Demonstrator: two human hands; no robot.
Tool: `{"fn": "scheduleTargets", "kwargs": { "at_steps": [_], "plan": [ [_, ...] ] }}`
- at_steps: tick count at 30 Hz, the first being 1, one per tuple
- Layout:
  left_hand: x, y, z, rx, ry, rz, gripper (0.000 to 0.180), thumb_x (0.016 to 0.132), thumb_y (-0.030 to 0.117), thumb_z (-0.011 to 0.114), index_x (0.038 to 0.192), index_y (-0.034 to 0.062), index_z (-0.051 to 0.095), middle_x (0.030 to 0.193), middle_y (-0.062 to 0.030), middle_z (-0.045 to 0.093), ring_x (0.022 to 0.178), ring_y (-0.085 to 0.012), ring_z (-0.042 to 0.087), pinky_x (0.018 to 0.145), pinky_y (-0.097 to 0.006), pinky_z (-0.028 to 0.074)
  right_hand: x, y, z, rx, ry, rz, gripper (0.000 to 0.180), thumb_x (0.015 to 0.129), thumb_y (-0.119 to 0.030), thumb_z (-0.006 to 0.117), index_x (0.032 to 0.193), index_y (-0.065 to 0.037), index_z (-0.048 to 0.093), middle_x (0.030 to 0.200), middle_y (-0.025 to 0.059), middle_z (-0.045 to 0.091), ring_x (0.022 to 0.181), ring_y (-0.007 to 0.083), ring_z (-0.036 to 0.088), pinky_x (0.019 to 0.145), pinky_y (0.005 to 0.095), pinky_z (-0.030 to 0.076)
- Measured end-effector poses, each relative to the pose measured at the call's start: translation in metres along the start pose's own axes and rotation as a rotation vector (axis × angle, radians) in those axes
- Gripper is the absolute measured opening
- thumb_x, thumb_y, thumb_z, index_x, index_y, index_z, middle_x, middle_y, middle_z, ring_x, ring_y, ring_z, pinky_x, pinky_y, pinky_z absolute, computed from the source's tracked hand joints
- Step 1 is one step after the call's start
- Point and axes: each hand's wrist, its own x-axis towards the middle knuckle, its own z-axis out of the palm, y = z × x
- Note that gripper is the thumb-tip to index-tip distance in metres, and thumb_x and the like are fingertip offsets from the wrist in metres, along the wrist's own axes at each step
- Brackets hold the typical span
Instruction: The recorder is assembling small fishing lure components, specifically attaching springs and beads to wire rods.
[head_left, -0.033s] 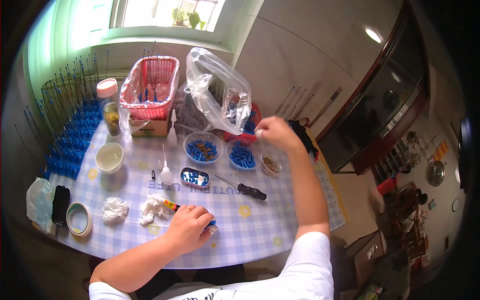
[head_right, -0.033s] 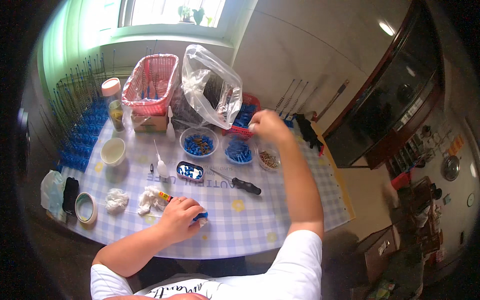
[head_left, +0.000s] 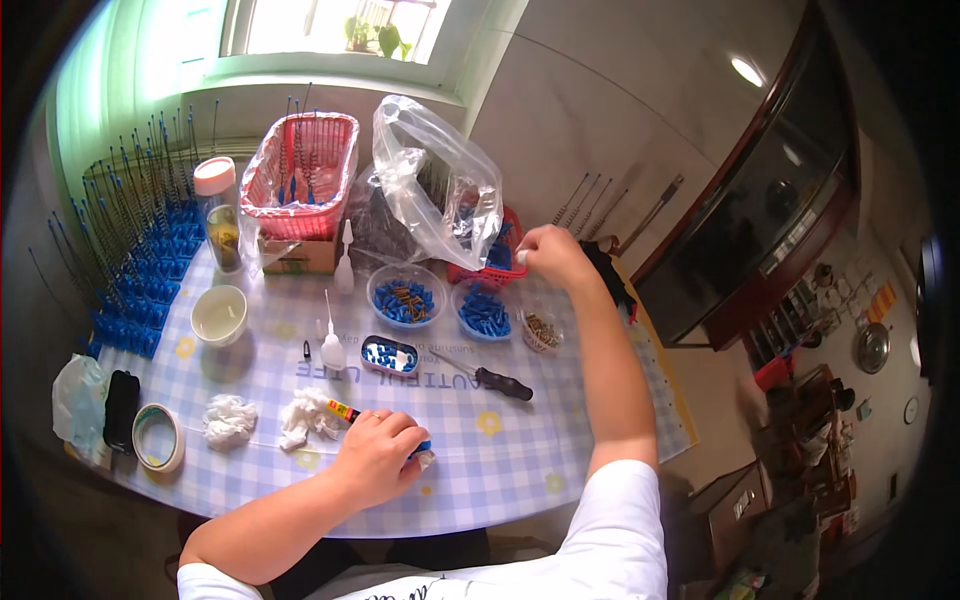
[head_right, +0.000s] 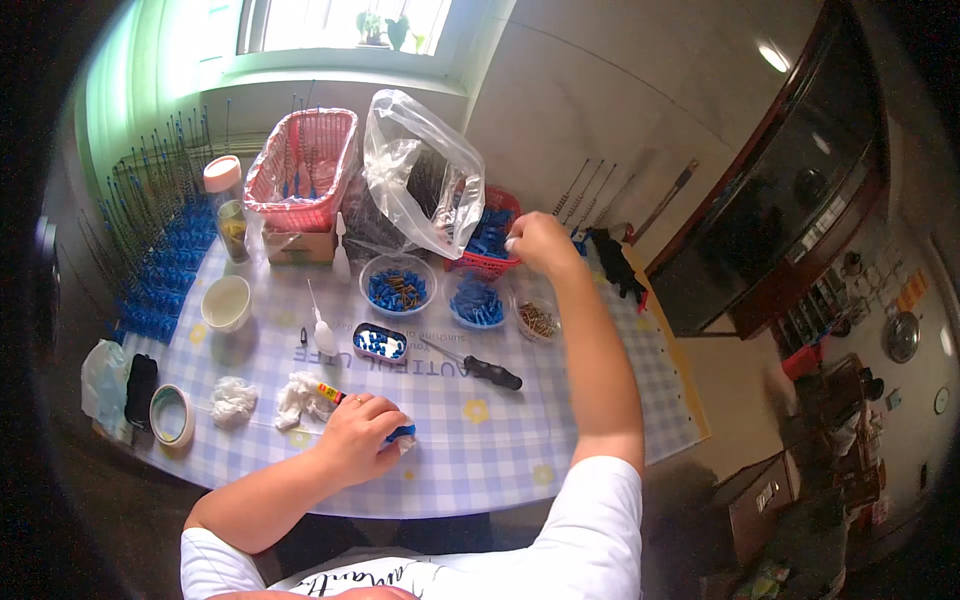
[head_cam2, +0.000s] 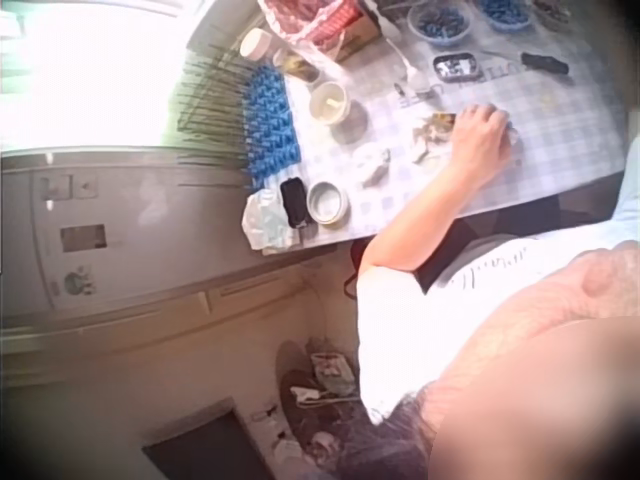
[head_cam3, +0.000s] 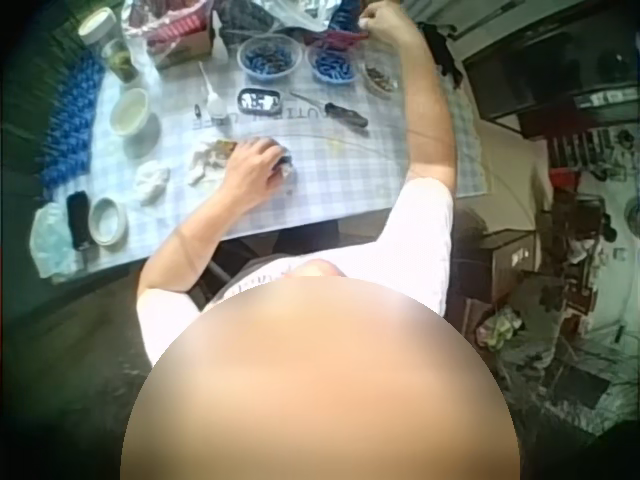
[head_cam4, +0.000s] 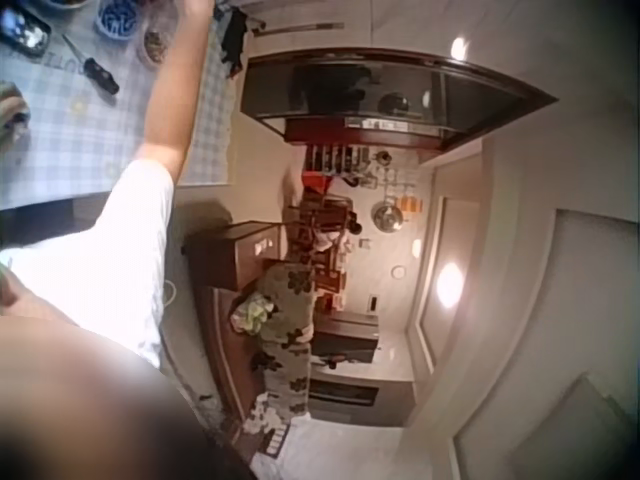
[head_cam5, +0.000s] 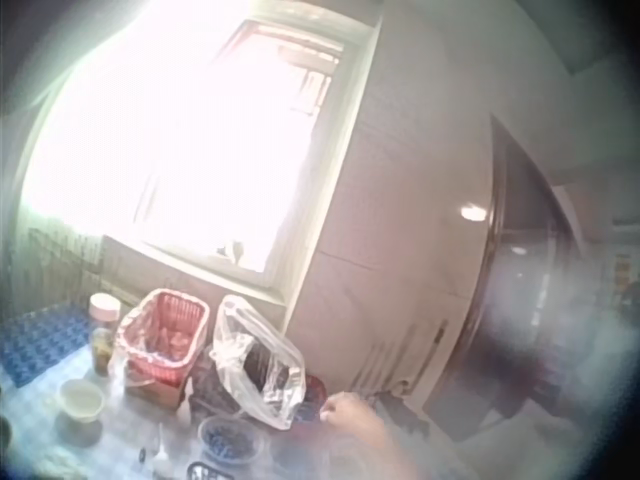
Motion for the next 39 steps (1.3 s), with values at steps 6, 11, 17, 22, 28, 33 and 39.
{"fn": "scheduleTargets", "kwargs": {
  "at_steps": [6, 11, 17, 22, 28, 33, 39],
  "plan": [
    [-0.002, -0.008, 0.001, -0.023, -0.001, -0.025, 0.029, 0.066, 0.010, 0.072, 0.093, 0.0093, 0.064, 0.095, -0.0074, 0.062, 0.088, -0.0274, 0.059, 0.079, -0.041, 0.045, 0.074, 0.000, 0.050, -0.492, 0.043, 0.054, 0.027, 0.077, -0.015, 0.065, 0.103, -0.010, 0.072, 0.106, 0.0156, 0.068, 0.100, 0.0329, 0.065, 0.088, 0.0445, 0.051],
    [-0.003, -0.008, -0.001, -0.024, 0.014, 0.010, 0.027, 0.069, 0.012, 0.070, 0.095, 0.0095, 0.064, 0.092, -0.0059, 0.061, 0.086, -0.0255, 0.058, 0.078, -0.039, 0.044, 0.088, -0.007, 0.077, -0.491, 0.004, 0.136, 0.031, 0.082, -0.017, 0.058, 0.110, -0.011, 0.069, 0.114, 0.0158, 0.066, 0.114, 0.0331, 0.059, 0.096, 0.0474, 0.045],
    [-0.004, -0.007, -0.001, -0.029, -0.001, -0.005, 0.032, 0.065, 0.009, 0.073, 0.095, 0.0103, 0.064, 0.095, -0.0063, 0.062, 0.089, -0.0259, 0.061, 0.078, -0.040, 0.046, 0.101, 0.001, 0.093, -0.256, -0.039, 0.111, 0.035, 0.086, -0.026, 0.052, 0.111, -0.008, 0.068, 0.116, 0.0203, 0.065, 0.110, 0.0361, 0.061, 0.095, 0.0493, 0.047],
    [-0.004, -0.007, 0.002, -0.042, 0.006, 0.000, 0.030, 0.066, 0.009, 0.073, 0.095, 0.0100, 0.064, 0.094, -0.0067, 0.063, 0.088, -0.0260, 0.061, 0.078, -0.040, 0.046, 0.131, 0.046, 0.129, -0.141, -0.092, -0.082, 0.036, 0.080, -0.013, 0.059, 0.114, -0.006, 0.066, 0.117, 0.0221, 0.063, 0.110, 0.0374, 0.061, 0.093, 0.0475, 0.049],
    [-0.001, -0.007, 0.003, -0.058, -0.010, -0.007, 0.030, 0.065, 0.007, 0.072, 0.094, 0.0092, 0.064, 0.095, -0.0070, 0.063, 0.088, -0.0263, 0.061, 0.079, -0.040, 0.046, 0.155, 0.077, 0.147, -0.071, -0.087, -0.059, 0.036, 0.076, -0.007, 0.059, 0.111, -0.006, 0.068, 0.115, 0.0224, 0.063, 0.108, 0.0387, 0.061, 0.093, 0.0462, 0.049],
    [-0.008, -0.017, -0.001, -0.012, -0.023, -0.086, 0.031, 0.065, 0.008, 0.072, 0.095, 0.0092, 0.063, 0.095, -0.0068, 0.062, 0.088, -0.0264, 0.061, 0.079, -0.040, 0.046, 0.182, 0.051, 0.192, 0.004, -0.182, -0.115, 0.036, 0.074, -0.009, 0.063, 0.110, -0.006, 0.069, 0.115, 0.0224, 0.064, 0.108, 0.0380, 0.062, 0.092, 0.0449, 0.050],
    [0.003, -0.003, 0.003, -0.084, -0.005, 0.063, 0.031, 0.068, 0.010, 0.073, 0.097, 0.0101, 0.064, 0.096, -0.0065, 0.062, 0.088, -0.0262, 0.060, 0.079, -0.039, 0.046, 0.220, 0.185, 0.190, 0.386, -0.189, -0.077, 0.035, 0.077, -0.019, 0.066, 0.109, -0.007, 0.069, 0.115, 0.0213, 0.064, 0.106, 0.0373, 0.063, 0.090, 0.0431, 0.050]
  ]
}}
